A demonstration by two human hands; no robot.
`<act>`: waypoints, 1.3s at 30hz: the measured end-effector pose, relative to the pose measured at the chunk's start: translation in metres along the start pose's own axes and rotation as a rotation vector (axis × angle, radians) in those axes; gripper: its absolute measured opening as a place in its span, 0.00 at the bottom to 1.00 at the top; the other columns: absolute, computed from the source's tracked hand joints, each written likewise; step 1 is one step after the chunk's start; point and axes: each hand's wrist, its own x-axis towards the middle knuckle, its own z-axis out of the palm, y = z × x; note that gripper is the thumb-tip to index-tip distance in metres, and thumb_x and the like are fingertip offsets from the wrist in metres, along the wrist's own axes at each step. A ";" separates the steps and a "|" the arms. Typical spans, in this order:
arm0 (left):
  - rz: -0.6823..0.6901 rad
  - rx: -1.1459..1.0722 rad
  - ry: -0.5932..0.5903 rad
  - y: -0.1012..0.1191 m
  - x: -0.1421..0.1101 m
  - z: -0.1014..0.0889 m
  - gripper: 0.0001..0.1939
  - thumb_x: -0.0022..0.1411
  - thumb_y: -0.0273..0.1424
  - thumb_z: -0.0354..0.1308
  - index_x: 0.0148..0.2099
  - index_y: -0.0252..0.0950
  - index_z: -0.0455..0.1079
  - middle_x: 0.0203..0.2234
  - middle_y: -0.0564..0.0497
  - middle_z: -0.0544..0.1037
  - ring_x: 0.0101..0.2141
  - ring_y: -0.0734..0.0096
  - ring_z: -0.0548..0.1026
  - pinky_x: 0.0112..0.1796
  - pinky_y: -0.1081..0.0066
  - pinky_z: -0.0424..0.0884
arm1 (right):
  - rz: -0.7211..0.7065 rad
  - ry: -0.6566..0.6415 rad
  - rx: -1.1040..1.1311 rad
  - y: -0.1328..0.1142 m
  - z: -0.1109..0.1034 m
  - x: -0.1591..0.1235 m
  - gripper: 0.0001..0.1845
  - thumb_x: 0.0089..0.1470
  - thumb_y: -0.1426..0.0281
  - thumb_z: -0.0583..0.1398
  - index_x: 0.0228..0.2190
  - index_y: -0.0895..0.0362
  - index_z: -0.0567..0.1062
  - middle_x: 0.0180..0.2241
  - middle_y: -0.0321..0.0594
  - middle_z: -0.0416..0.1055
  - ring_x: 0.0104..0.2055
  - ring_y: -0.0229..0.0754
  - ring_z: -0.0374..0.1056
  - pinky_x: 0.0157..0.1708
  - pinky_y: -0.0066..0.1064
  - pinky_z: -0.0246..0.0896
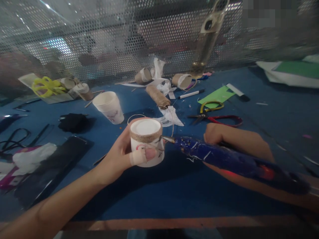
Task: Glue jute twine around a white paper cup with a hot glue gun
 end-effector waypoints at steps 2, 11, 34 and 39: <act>-0.023 -0.024 -0.023 0.001 0.000 0.001 0.29 0.57 0.38 0.72 0.60 0.46 0.72 0.47 0.48 0.85 0.49 0.46 0.83 0.46 0.57 0.79 | -0.066 -0.016 0.036 0.001 0.002 -0.002 0.10 0.58 0.71 0.63 0.28 0.49 0.67 0.27 0.29 0.70 0.26 0.36 0.68 0.25 0.32 0.61; -0.048 -0.016 -0.025 0.003 0.001 0.001 0.30 0.57 0.38 0.71 0.60 0.45 0.72 0.45 0.46 0.85 0.48 0.44 0.83 0.49 0.50 0.79 | -0.056 -0.002 -0.001 0.000 0.004 -0.004 0.12 0.56 0.75 0.63 0.29 0.49 0.66 0.28 0.28 0.68 0.27 0.36 0.66 0.26 0.32 0.58; -0.018 -0.082 -0.043 0.001 0.001 0.002 0.31 0.58 0.36 0.71 0.62 0.46 0.68 0.50 0.48 0.83 0.49 0.46 0.83 0.49 0.53 0.78 | -0.080 -0.038 -0.026 -0.004 -0.004 -0.002 0.10 0.59 0.75 0.61 0.31 0.49 0.66 0.28 0.29 0.70 0.27 0.35 0.68 0.26 0.30 0.61; -0.014 -0.037 -0.025 -0.002 0.003 -0.001 0.33 0.59 0.33 0.70 0.65 0.44 0.68 0.52 0.47 0.82 0.49 0.54 0.81 0.48 0.61 0.76 | -0.086 -0.051 0.016 0.000 0.004 -0.003 0.09 0.54 0.69 0.65 0.29 0.49 0.68 0.27 0.28 0.72 0.26 0.36 0.69 0.26 0.31 0.63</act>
